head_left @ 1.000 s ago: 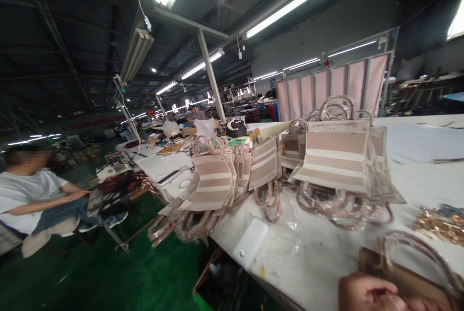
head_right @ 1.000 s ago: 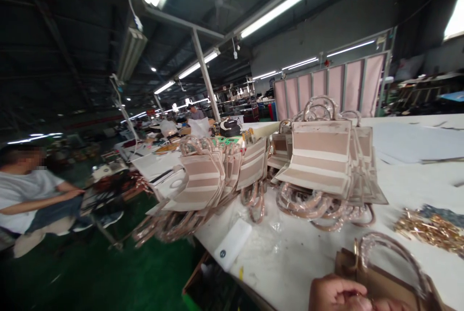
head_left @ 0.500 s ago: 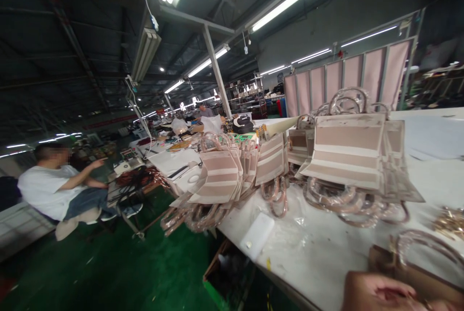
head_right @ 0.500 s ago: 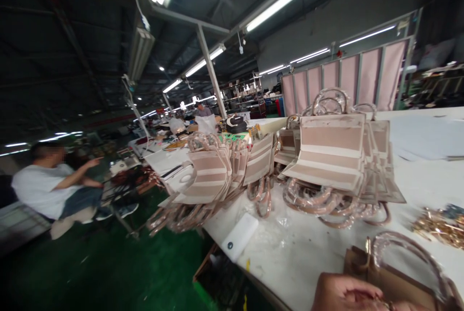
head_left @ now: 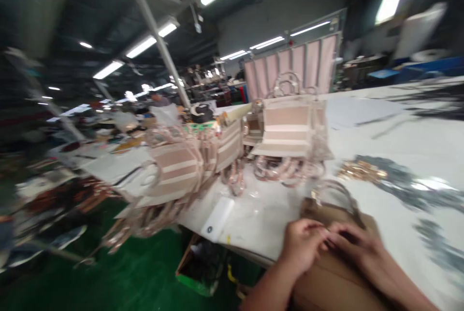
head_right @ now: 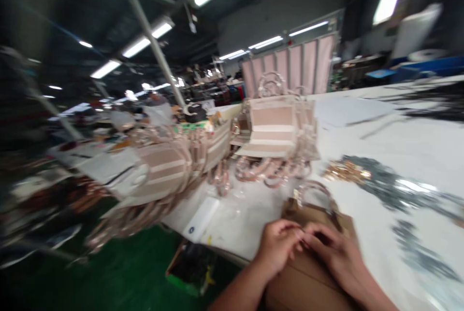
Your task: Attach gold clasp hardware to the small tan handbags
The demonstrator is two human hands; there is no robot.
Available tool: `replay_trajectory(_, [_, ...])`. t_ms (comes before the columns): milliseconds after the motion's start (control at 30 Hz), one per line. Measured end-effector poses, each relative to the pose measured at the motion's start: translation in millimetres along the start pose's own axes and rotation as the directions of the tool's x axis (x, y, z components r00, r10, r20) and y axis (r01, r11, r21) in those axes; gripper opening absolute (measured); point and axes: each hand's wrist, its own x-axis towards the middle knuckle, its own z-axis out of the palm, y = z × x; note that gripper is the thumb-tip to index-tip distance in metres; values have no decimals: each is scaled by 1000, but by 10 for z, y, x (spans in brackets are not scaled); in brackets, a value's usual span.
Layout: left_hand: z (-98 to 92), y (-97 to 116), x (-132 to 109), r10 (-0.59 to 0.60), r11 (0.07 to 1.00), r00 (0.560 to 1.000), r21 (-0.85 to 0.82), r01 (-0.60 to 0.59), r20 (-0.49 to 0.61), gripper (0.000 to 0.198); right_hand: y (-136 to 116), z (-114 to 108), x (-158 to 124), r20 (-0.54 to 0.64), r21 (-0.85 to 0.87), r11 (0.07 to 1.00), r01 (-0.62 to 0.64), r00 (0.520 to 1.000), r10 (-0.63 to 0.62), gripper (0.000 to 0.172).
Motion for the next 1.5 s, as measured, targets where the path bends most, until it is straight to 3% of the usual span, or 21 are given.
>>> replay_trajectory(67, [-8, 63, 58, 22, 1000, 1000, -14, -22, 22, 63, -41, 10, 1, 99, 173, 984, -39, 995, 22, 46])
replay_trajectory(167, [-42, 32, 263, 35, 998, 996, -45, -31, 84, 57, 71, 9, 121, 66, 329, 941, -78, 996, 59, 44])
replay_trajectory(300, [-84, -42, 325, 90, 996, 991, -31, -87, 103, 55, 181, 21, 145, 5, 360, 927, -109, 993, 115, 42])
replay_trajectory(467, [-82, -57, 287, 116, 993, 992, -20, -115, 45, 52, 220, 90, 119, -40, 454, 881, -132, 985, 168, 43])
replay_trajectory(667, [-34, -62, 287, 139, 989, 990, -50, -138, 1, 45, 149, 62, 115, -99, 383, 919, -92, 985, 140, 39])
replay_trajectory(900, [2, -104, 245, 210, 972, 977, 99, -212, 31, 39, 92, 24, 92, -67, 209, 976, -54, 995, 70, 34])
replay_trajectory(1133, [-52, -67, 238, 181, 983, 982, -2, -181, 55, 62, 124, 23, 107, -71, 237, 971, -18, 997, 36, 33])
replay_trajectory(1267, [-80, -61, 272, 193, 976, 973, 75, -204, 128, 52, 168, 47, 112, -67, 306, 951, -36, 996, 59, 33])
replay_trajectory(1367, [-72, -59, 275, 188, 978, 977, 67, -195, 99, 51, 232, 77, 115, -94, 352, 933, -77, 989, 117, 35])
replay_trajectory(1500, [-67, -67, 261, 183, 980, 982, 70, -186, 50, 50, 222, 76, 119, -90, 285, 953, -101, 987, 131, 41])
